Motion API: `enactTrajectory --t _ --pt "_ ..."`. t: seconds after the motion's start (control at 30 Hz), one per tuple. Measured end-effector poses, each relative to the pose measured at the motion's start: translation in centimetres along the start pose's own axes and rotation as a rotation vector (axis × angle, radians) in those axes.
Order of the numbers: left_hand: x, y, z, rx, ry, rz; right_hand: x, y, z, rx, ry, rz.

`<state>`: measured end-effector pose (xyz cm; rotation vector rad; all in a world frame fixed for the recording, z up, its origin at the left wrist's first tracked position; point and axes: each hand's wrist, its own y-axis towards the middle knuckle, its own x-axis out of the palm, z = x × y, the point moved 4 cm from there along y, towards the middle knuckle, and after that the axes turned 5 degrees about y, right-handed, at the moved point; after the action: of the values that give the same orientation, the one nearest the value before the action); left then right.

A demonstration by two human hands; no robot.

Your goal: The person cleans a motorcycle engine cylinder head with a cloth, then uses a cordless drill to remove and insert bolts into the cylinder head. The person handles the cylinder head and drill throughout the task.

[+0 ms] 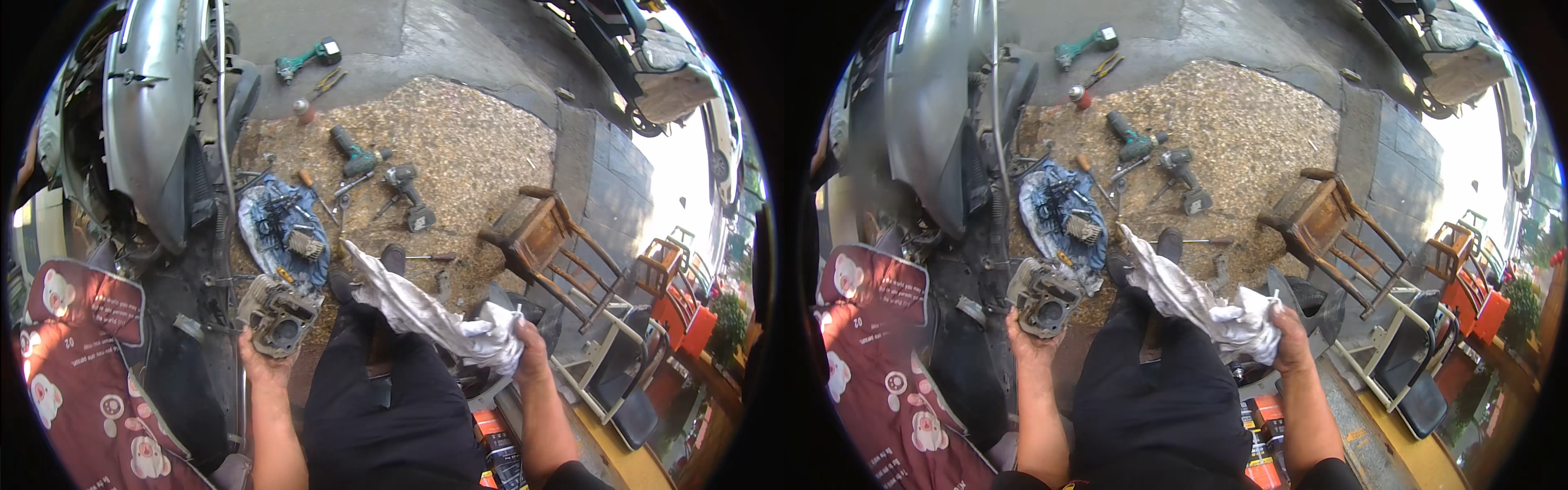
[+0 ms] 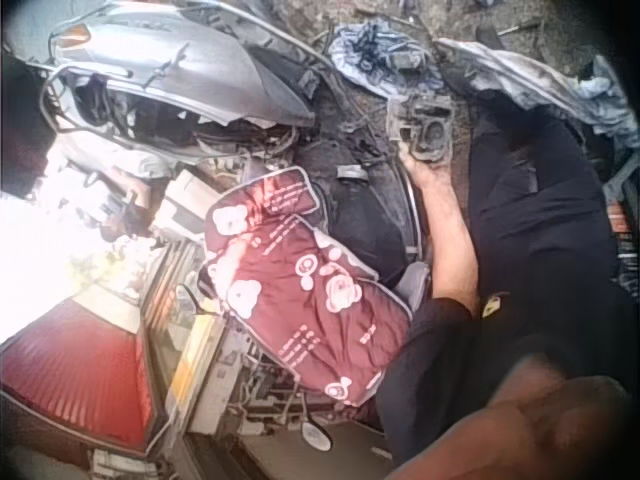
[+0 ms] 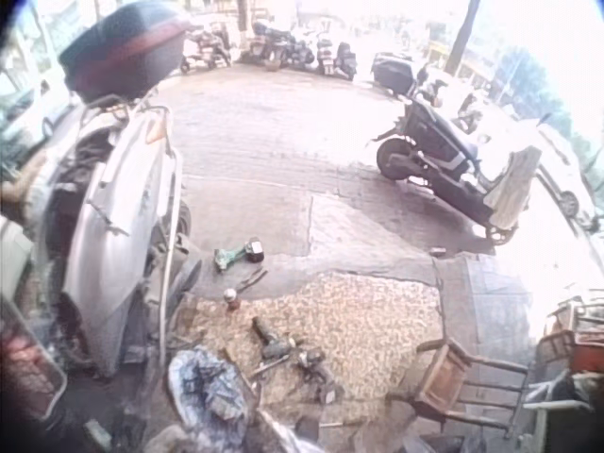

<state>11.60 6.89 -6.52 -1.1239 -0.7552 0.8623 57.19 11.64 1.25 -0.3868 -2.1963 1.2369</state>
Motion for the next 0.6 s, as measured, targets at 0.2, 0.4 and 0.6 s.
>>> enactTrajectory --t 0.2,0.4,0.6 --pt "-0.1 -1.9 0.5 0.099 -0.040 -0.188 -5.7 -3.5 -1.5 -0.039 -0.233 0.137" --pt "-3.6 -3.7 0.7 0.082 -0.021 -0.057 -5.4 -5.6 -0.2 0.050 -0.287 0.135" --pt "-6.4 -6.8 -0.2 0.131 -0.081 -0.123 1.5 -3.4 0.0 0.079 -0.556 -0.076"
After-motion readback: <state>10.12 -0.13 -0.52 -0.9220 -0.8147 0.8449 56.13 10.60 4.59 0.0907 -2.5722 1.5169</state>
